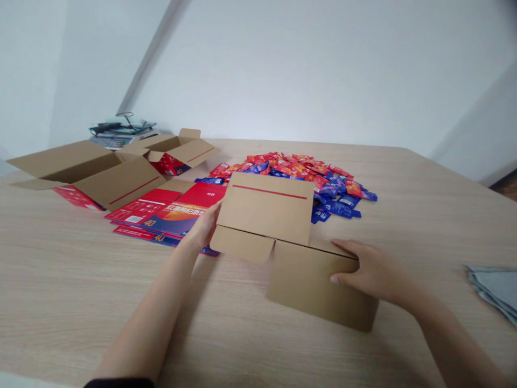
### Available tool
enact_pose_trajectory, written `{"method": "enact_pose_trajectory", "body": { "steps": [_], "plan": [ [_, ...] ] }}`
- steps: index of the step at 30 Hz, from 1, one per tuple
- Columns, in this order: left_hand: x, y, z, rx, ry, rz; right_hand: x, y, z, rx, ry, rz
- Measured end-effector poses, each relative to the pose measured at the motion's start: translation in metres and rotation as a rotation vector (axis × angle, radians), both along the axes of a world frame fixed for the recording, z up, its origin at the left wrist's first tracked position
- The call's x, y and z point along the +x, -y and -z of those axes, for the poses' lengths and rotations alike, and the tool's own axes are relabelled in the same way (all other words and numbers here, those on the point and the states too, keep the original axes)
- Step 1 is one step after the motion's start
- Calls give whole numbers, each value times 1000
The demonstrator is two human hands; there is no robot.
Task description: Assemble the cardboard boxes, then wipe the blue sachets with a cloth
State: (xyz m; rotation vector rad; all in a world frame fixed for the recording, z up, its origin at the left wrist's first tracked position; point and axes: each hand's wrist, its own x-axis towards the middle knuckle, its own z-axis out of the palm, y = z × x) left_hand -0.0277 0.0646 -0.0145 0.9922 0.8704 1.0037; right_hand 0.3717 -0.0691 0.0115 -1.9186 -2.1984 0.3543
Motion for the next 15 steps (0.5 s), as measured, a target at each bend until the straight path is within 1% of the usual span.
{"method": "enact_pose_trajectory", "body": {
  "steps": [3,5,7,10,12,15],
  "plan": [
    [-13,4,5,66,32,47,3,-11,5,12,-21,-3],
    [-19,7,8,103,11,101,3,-20,13,-37,-1,-4],
    [-20,9,12,177,-43,204,0,-26,25,-102,38,-26],
    [-11,8,21,255,-155,353,-4,-28,38,-145,34,-79],
    [-4,5,27,262,-208,381,-3,-26,40,-163,-24,-115],
    [-3,2,28,277,-227,345,4,-20,32,-187,-143,-154]
  ]
}}
